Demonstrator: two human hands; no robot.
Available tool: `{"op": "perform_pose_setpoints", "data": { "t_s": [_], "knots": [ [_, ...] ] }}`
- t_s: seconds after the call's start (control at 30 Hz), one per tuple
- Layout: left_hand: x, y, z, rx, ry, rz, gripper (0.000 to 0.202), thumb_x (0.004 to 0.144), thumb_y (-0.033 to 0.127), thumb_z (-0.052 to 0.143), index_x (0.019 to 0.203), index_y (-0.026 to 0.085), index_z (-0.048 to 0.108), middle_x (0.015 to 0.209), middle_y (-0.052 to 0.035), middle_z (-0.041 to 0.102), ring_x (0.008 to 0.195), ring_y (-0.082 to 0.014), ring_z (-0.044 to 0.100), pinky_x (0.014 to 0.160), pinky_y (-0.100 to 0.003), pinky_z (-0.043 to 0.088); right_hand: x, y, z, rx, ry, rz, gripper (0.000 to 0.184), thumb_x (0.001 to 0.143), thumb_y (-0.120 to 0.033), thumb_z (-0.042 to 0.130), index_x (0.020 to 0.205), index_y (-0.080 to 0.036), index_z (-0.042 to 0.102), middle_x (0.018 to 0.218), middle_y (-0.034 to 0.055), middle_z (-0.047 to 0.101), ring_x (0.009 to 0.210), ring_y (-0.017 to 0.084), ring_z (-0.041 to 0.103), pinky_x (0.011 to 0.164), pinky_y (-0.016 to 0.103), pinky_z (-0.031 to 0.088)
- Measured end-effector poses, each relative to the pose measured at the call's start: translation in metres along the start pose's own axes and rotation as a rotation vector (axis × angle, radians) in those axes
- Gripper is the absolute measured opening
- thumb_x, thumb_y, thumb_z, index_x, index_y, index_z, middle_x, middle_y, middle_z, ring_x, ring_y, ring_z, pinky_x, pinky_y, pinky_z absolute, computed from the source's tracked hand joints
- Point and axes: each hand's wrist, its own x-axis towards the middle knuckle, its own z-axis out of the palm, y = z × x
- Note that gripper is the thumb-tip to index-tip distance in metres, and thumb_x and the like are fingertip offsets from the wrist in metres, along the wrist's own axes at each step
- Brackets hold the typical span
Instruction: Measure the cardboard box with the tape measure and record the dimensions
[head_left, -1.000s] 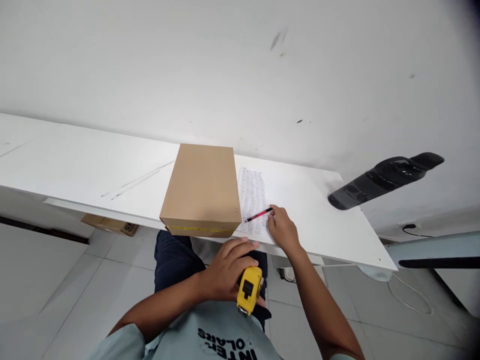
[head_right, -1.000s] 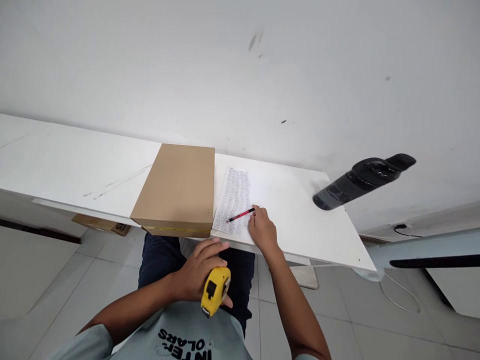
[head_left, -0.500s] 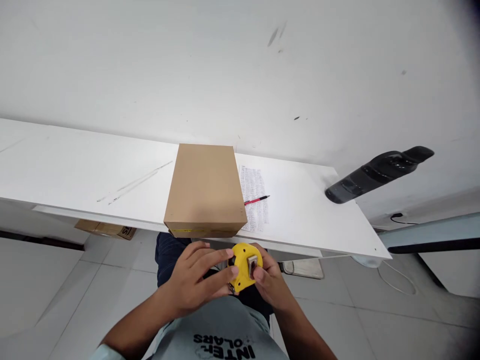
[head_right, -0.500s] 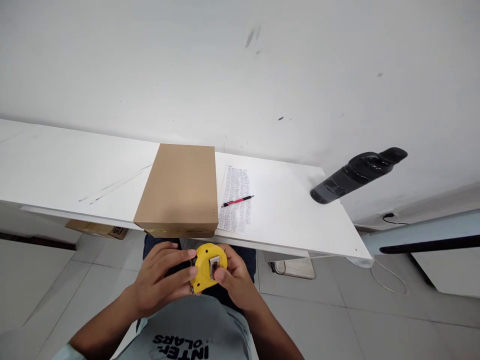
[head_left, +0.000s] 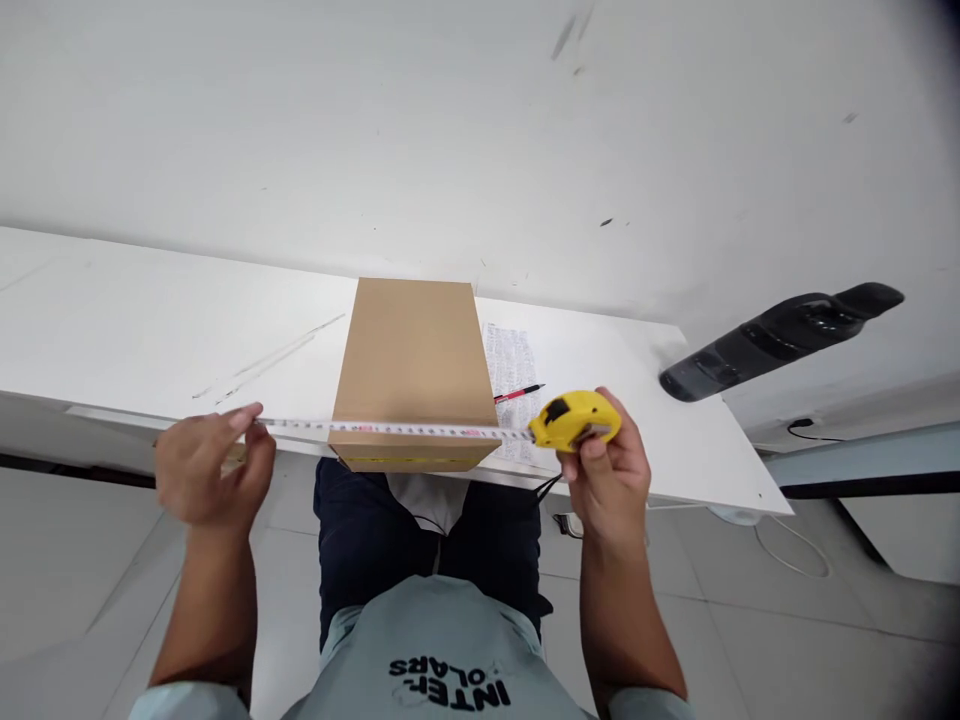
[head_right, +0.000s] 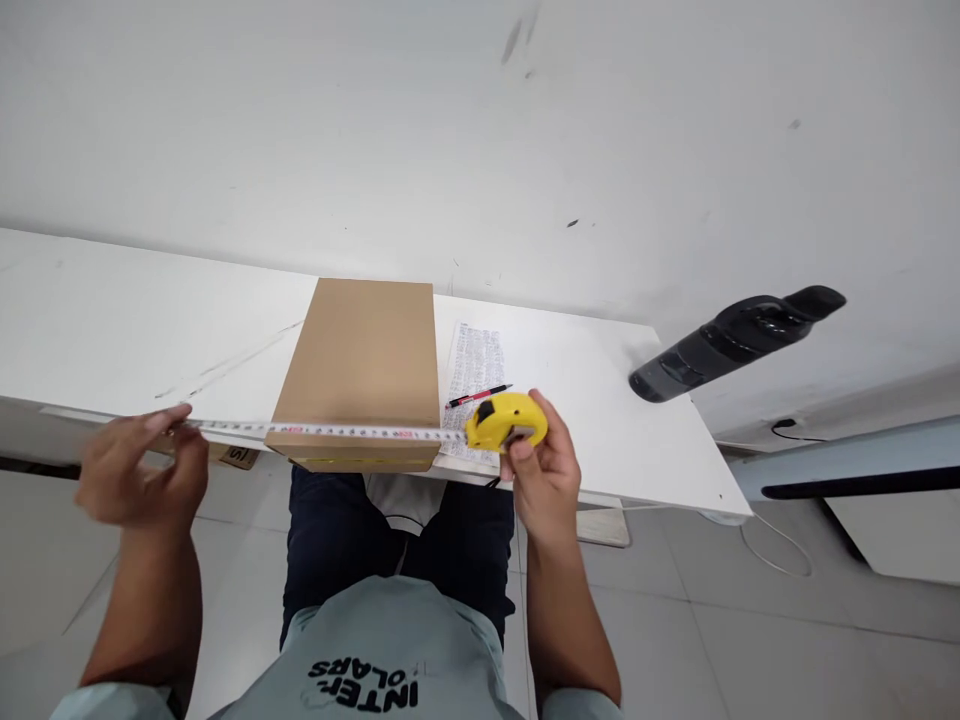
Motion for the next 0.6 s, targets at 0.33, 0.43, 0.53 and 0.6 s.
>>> {"op": "perform_pose_setpoints", "data": {
  "t_s": [0.33, 0.43, 0.53, 0.6],
  "knots": [
    [0.019, 0.03, 0.009, -0.297, -0.426, -0.037, 0.038, 0.106, 0.044, 0.046, 0.133, 0.027, 0.066, 0.121, -0.0067, 0.077, 0.123, -0.0294, 0.07, 0.106, -0.052, 0.051, 0.021, 0.021, 0.016, -0.148, -0.146, 0.001, 0.062, 0.09, -0.053, 0.073, 0.147, -0.038, 0.055, 0.084, 0.0, 0.061, 0.065, 0.017, 0.055, 0.065, 0.035, 0.055],
    [0.03, 0.047, 0.005, -0.242, -0.49, 0.05, 0.05, 0.105, 0.054, 0.04, 0.141, 0.027, 0.062, 0.126, -0.0097, 0.075, 0.135, -0.0317, 0.061, 0.119, -0.057, 0.038, 0.016, 0.02, 0.018, -0.163, -0.16, 0.001, 0.06, 0.091, -0.052, 0.072, 0.147, -0.039, 0.054, 0.085, 0.0005, 0.062, 0.065, 0.017, 0.055, 0.066, 0.036, 0.055],
    [0.029, 0.048, 0.008, -0.17, -0.484, 0.041, 0.044, 0.097, 0.035, 0.066, 0.14, 0.031, 0.061, 0.124, -0.0057, 0.077, 0.133, -0.0294, 0.063, 0.119, -0.053, 0.041, 0.017, 0.022, 0.018, -0.145, -0.167, -0.003, 0.058, 0.093, -0.051, 0.071, 0.147, -0.041, 0.053, 0.085, 0.0002, 0.062, 0.065, 0.017, 0.055, 0.065, 0.036, 0.053],
    [0.027, 0.044, 0.009, -0.159, -0.454, 0.024, 0.047, 0.09, 0.021, 0.074, 0.134, 0.033, 0.064, 0.12, -0.003, 0.078, 0.126, -0.0279, 0.068, 0.115, -0.052, 0.046, 0.019, 0.022, 0.019, -0.136, -0.17, -0.005, 0.058, 0.093, -0.051, 0.07, 0.147, -0.041, 0.053, 0.083, -0.0002, 0.061, 0.065, 0.018, 0.054, 0.066, 0.036, 0.053]
  ]
}}
